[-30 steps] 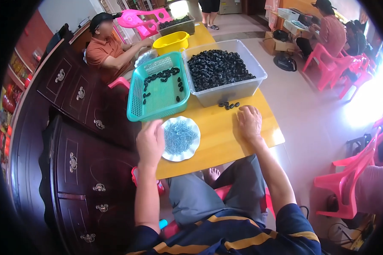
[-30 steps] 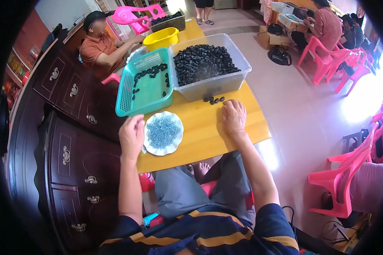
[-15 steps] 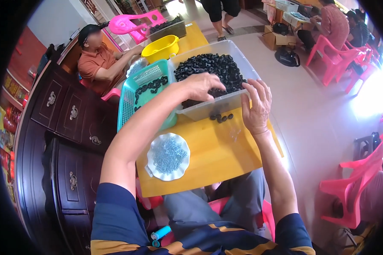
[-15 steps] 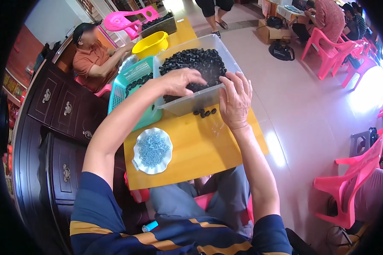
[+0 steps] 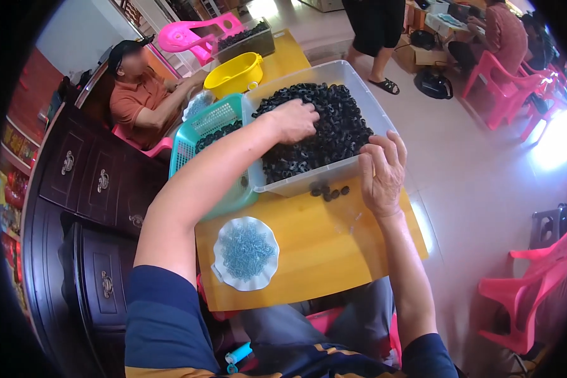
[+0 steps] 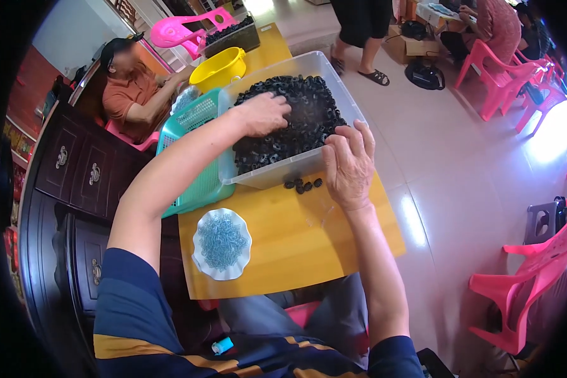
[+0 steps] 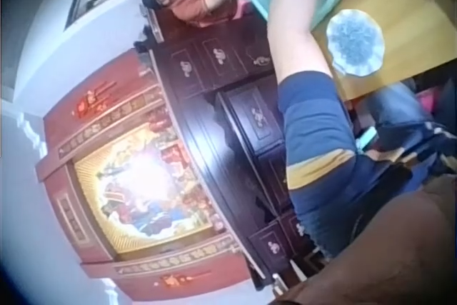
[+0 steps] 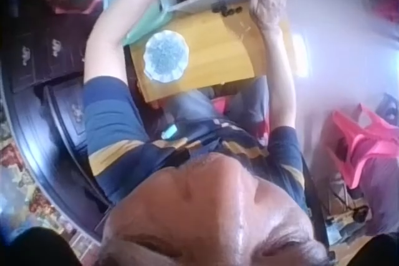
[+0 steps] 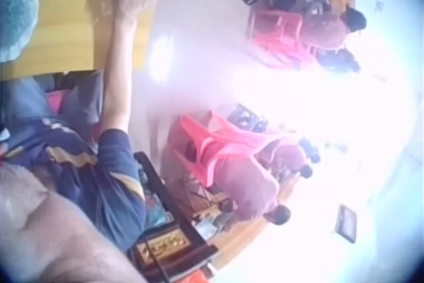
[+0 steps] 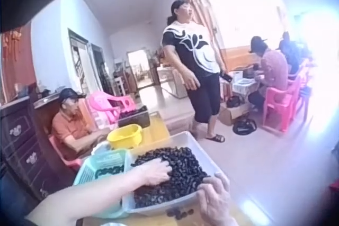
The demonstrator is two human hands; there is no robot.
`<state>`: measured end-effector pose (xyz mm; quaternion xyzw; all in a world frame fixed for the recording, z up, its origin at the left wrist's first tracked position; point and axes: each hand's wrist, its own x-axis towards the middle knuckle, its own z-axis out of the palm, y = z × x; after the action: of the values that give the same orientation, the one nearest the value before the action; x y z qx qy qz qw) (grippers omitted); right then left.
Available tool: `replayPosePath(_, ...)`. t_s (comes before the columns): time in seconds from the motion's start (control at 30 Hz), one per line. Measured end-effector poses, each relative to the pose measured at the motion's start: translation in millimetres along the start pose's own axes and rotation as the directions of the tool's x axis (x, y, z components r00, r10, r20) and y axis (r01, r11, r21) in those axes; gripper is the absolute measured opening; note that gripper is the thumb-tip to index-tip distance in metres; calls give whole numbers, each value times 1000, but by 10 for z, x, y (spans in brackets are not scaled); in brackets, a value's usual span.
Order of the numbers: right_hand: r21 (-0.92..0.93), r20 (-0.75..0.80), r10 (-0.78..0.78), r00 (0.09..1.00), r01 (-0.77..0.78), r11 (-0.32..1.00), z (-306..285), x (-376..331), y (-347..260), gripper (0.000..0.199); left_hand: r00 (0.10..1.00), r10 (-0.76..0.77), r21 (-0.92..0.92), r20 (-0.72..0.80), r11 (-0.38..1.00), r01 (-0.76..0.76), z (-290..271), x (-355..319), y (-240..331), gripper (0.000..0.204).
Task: The person assembles small black plastic parts with blue beads by hand.
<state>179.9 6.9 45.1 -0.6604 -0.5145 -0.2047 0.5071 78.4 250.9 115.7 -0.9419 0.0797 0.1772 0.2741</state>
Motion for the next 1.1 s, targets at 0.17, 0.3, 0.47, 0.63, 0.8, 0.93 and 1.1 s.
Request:
replayPosePath(0.17, -4, -26, 4, 1000, -4, 1000, 23, 8, 30, 7, 898, -326, -326, -297, 918, 226, -231, -154, -76, 15)
replayPosePath(0.3, -5, -65, 20, 998, -20, 1000, 50, -1, 39, 7, 883, -469, -639, 36, 668, 381, -211, 34, 217, 23)
replayPosePath(0.47, -4, -31, 22, 999, -22, 1000, 50, 4, 34, 7, 845, -371, -647, 384, 545, 534, -40, 184, 367, 63)
replayPosePath(0.63, -6, -32, 25, 999, -25, 1000, 37, -36, 2, 7, 880, -360, -756, 309, 468, 458, 236, 273, 406, 106)
replayPosePath(0.8, -39, 5, 34, 999, -34, 999, 47, -74, 14, 9, 878, -401, -802, 262, 416, 429, 399, 446, 427, 110)
replayPosePath(0.93, 2, -12, -19, 1000, 19, 1000, 95, 2, -55, 21, 885, -420, -910, 200, 254, 327, 845, 517, 357, 98)
replayPosePath(1.1, 287, 353, -208, 912, 106, 952, -187, -990, -842, 30, 816, -516, -788, 260, 376, 488, 463, 531, 419, 81)
